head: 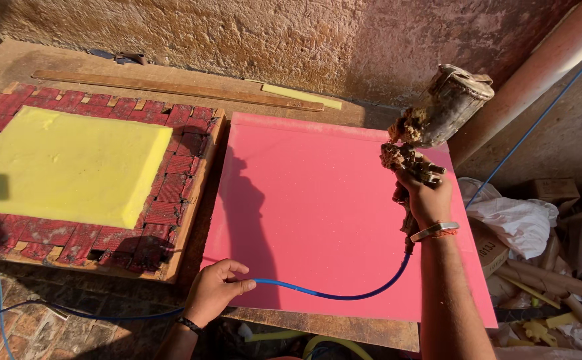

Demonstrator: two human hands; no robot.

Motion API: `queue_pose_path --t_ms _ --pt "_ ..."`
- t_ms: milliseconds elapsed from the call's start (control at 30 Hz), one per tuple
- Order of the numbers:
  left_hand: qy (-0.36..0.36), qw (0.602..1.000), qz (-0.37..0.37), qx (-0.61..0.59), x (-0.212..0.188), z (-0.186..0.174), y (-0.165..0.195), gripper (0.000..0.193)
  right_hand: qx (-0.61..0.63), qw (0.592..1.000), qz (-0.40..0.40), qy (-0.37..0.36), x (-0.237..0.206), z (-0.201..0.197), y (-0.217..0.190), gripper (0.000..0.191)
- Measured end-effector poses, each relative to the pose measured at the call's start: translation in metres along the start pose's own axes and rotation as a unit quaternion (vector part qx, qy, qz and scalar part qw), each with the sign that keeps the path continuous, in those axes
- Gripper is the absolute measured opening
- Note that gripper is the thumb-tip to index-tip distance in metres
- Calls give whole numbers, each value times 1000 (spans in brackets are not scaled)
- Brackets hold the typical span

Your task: The person holds a spray gun connected to a blue air hose and sprays adhesive over the surface of a pink foam sheet on a workbench, moving the gun across the sheet. They then lift the foam sheet and press it down onto a wooden board, smoothing it with both hands.

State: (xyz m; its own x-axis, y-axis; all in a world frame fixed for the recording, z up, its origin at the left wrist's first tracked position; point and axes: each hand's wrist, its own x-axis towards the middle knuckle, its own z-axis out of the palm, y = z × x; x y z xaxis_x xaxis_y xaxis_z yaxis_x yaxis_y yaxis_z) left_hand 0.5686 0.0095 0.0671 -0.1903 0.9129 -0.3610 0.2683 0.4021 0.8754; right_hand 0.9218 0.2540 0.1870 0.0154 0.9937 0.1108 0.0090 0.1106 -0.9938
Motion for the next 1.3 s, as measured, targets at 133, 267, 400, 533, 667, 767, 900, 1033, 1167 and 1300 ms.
queue_pose_path --t_ms 133,267,400,533,667,767,900,1033,1167,1300 --pt "23 999 -2 -33 -7 -47 -28 38 8 999 23 -20 -9 62 -2 21" --pt "40 998 -24 -43 -7 -90 -52 41 -20 999 -3 -26 -21 120 -6 21" --pt "32 999 25 -31 -4 -130 -70 41 -19 1000 9 -22 -39 161 -15 33" --pt "20 999 4 -28 -2 -149 -83 45 -35 999 13 -6 -63 186 -21 38" --pt "26 998 59 12 1 -164 -89 44 -30 999 15 -29 -82 200 -26 26" --pt "14 999 40 9 2 -172 -88 45 -84 996 2 21 -96 209 -29 39" --pt "0 999 25 47 6 -173 -83 42 -53 998 19 35 -108 208 -35 36" --pt "-36 998 46 -5 8 -162 -81 37 -68 995 -4 74 -114 187 -34 34" --pt "-43 999 33 -1 9 -141 -79 35 -69 992 -28 100 -112 152 -30 34" --pt "-64 996 65 -11 3 -114 -72 33 -74 988 -36 128 -109 111 -25 25"
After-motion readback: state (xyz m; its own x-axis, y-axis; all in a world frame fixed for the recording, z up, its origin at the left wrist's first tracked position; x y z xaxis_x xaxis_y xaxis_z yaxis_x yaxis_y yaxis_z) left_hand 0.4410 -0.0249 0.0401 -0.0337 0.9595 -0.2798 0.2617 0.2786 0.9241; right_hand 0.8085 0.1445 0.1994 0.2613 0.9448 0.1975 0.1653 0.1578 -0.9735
